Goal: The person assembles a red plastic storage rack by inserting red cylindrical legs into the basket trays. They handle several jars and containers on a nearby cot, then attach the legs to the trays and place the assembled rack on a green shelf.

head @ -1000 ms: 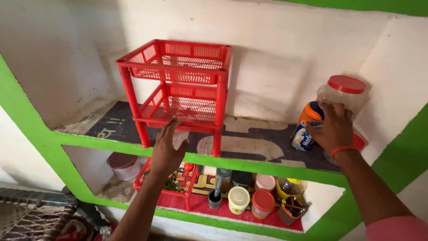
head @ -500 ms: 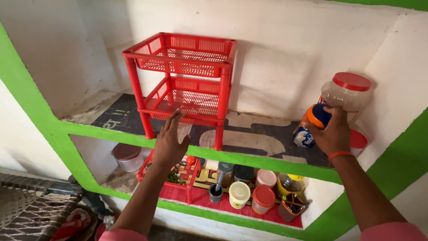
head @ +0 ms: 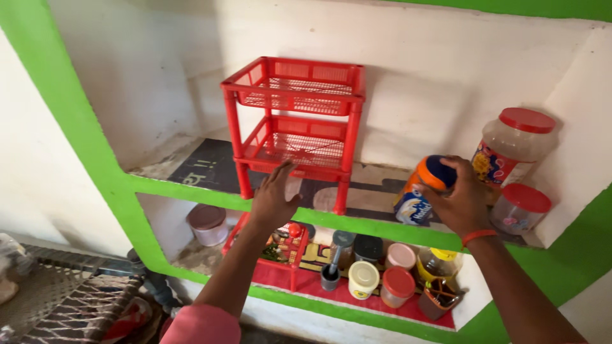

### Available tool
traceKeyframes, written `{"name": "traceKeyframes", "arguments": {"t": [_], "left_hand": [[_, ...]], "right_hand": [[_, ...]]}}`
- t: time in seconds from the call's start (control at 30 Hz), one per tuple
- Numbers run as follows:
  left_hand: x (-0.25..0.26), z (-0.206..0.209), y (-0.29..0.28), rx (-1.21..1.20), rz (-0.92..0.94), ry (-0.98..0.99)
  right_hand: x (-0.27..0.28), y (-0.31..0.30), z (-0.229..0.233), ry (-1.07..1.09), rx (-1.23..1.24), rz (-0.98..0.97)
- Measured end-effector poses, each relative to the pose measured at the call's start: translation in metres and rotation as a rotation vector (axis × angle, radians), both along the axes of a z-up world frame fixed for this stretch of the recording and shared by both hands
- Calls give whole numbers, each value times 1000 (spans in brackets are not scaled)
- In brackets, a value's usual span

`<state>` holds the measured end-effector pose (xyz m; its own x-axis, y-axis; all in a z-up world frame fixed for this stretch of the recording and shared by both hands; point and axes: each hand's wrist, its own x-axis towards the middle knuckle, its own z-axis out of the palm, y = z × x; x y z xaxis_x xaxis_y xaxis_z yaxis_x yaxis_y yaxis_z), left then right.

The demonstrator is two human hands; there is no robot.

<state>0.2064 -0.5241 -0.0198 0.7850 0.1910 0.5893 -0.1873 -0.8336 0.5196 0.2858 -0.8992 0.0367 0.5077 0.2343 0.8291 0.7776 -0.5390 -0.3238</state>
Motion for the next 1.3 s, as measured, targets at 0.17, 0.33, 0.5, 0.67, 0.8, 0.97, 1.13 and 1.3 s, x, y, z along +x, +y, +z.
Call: {"name": "traceKeyframes", "arguments": {"t": [0.17,0.33,0.5,0.67,0.8,0.97,1.13,1.3], "left_hand": [[-6,-10,10,46,-116,-109],[-45,-38,13,-77,-262,-158],[-78,-41,36,-124,-343,-244],[-122,-35,62,-267,-442,-159],[-157,-32,89,-306,-255,-38],[-193,-37,135,-291,-143,-177],[-228,-37,181,-249,-66,-261],[-258,-35,223,-222,26,-285]], "right_hand": [[-43,49,14,107,-27,-30],[-87,105,18,-77,-37,69],[-124,171,10,-22,26,160],[-162,241,0,153,108,298],[-187,295,-7,138,119,372],[-213,354,-16,149,81,434],[-236,413,-28,304,101,530],[-252,464,-45,275,41,596]]}}
